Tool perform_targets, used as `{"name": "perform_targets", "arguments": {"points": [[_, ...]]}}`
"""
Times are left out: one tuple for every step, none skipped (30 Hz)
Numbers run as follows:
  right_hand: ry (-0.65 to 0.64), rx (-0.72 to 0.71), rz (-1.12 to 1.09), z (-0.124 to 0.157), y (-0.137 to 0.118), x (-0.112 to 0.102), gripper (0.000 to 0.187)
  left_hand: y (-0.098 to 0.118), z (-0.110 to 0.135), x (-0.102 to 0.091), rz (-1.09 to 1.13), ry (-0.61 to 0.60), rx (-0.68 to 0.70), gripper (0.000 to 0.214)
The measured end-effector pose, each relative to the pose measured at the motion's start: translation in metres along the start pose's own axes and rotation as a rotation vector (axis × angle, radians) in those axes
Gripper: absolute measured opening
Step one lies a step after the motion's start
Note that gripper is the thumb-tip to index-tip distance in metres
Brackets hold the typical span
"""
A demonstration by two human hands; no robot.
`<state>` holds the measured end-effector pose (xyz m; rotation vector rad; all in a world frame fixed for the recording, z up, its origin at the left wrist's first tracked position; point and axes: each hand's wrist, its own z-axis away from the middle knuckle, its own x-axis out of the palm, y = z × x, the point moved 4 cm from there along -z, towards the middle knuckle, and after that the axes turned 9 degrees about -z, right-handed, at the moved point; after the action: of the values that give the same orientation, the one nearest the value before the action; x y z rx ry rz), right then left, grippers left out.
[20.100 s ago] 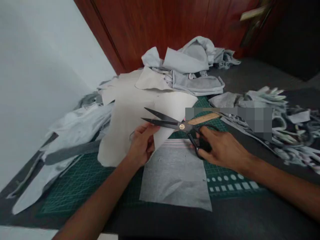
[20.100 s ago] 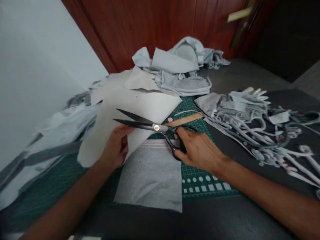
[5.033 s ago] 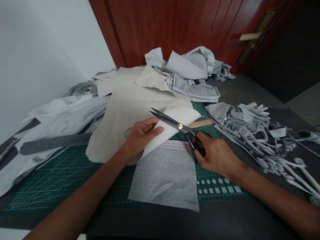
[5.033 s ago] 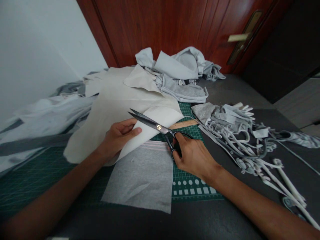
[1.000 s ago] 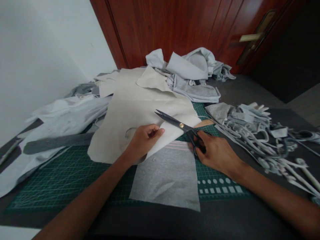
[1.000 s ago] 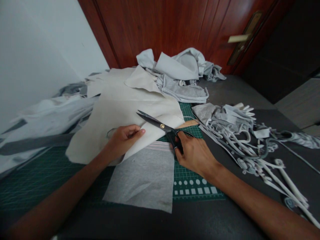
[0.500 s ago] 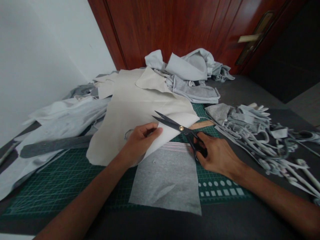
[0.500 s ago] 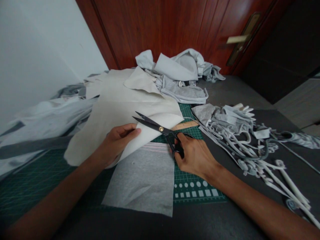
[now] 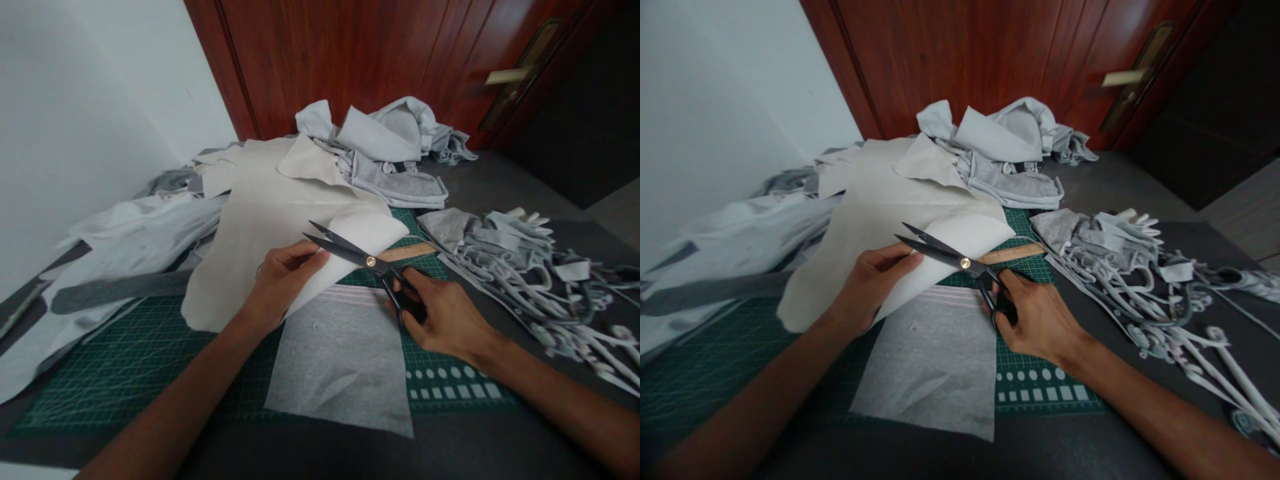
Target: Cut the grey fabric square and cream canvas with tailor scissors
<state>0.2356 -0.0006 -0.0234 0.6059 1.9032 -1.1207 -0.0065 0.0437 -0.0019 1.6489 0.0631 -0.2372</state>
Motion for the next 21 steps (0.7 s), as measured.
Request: {"name": "perform_targets", "arguments": {"points": [[-0.005, -0.001, 0.019, 0.000, 0.000, 0.000, 0.017, -0.001, 0.000, 0.000, -0.001, -0.002, 0.019, 0.008], [-0.012, 0.000, 0.036, 0.000, -0.001, -0.001, 0.018, -0.003, -0.001, 0.000, 0.000, -0.005, 0.037, 0.008], [-0.019, 0.000, 0.053, 0.001, -0.001, -0.002, 0.018, -0.004, -0.001, 0.000, -0.001, -0.007, 0.053, 0.009], [-0.026, 0.002, 0.066, 0.001, -0.002, -0.003, 0.018, -0.005, -0.002, -0.001, -0.003, -0.010, 0.067, 0.009], [-0.034, 0.005, 0.076, 0.001, -0.002, -0.003, 0.018, -0.006, -0.003, -0.001, -0.007, -0.014, 0.080, 0.010], [-0.043, 0.010, 0.083, 0.001, -0.003, -0.004, 0.017, -0.007, -0.004, -0.001, -0.014, -0.016, 0.094, 0.011], [-0.051, 0.016, 0.090, 0.001, -0.004, -0.004, 0.017, -0.008, -0.005, -0.001, -0.028, -0.015, 0.110, 0.011], [-0.056, 0.024, 0.099, 0.001, -0.004, -0.005, 0.016, -0.008, -0.005, -0.002, -0.049, -0.011, 0.131, 0.011], [-0.059, 0.034, 0.113, 0.001, -0.005, -0.005, 0.016, -0.008, -0.006, -0.003, -0.074, -0.006, 0.154, 0.010], [-0.058, 0.043, 0.129, 0.001, -0.005, -0.006, 0.016, -0.008, -0.006, -0.003, -0.103, -0.004, 0.176, 0.011], [-0.053, 0.049, 0.146, 0.001, -0.006, -0.007, 0.017, -0.007, -0.007, -0.003, -0.129, -0.002, 0.198, 0.011], [-0.047, 0.052, 0.161, 0.000, -0.006, -0.007, 0.017, -0.007, -0.007, -0.004, -0.149, -0.001, 0.216, 0.011], [-0.042, 0.052, 0.172, 0.000, -0.007, -0.008, 0.018, -0.007, -0.007, -0.004, -0.161, -0.002, 0.225, 0.012], [-0.041, 0.051, 0.180, 0.000, -0.007, -0.008, 0.018, -0.007, -0.007, -0.004, -0.165, -0.002, 0.225, 0.012], [-0.044, 0.049, 0.184, 0.000, -0.007, -0.009, 0.019, -0.008, -0.007, -0.004, -0.161, -0.003, 0.215, 0.013], [-0.051, 0.045, 0.186, -0.001, -0.007, -0.009, 0.018, -0.009, -0.007, -0.004, -0.152, -0.002, 0.197, 0.013], [-0.061, 0.042, 0.187, -0.001, -0.006, -0.009, 0.018, -0.010, -0.007, -0.003, -0.138, 0.000, 0.178, 0.015], [-0.071, 0.041, 0.186, -0.002, -0.006, -0.008, 0.017, -0.011, -0.007, -0.003, -0.122, -0.002, 0.158, 0.016], [-0.081, 0.043, 0.184, -0.002, -0.006, -0.008, 0.017, -0.013, -0.008, -0.003, -0.108, -0.003, 0.144, 0.017], [-0.090, 0.044, 0.182, -0.002, -0.005, -0.008, 0.016, -0.014, -0.008, -0.003, -0.102, -0.003, 0.138, 0.017], [-0.096, 0.046, 0.182, -0.002, -0.005, -0.008, 0.016, -0.015, -0.008, -0.004, -0.106, -0.002, 0.141, 0.015]]}}
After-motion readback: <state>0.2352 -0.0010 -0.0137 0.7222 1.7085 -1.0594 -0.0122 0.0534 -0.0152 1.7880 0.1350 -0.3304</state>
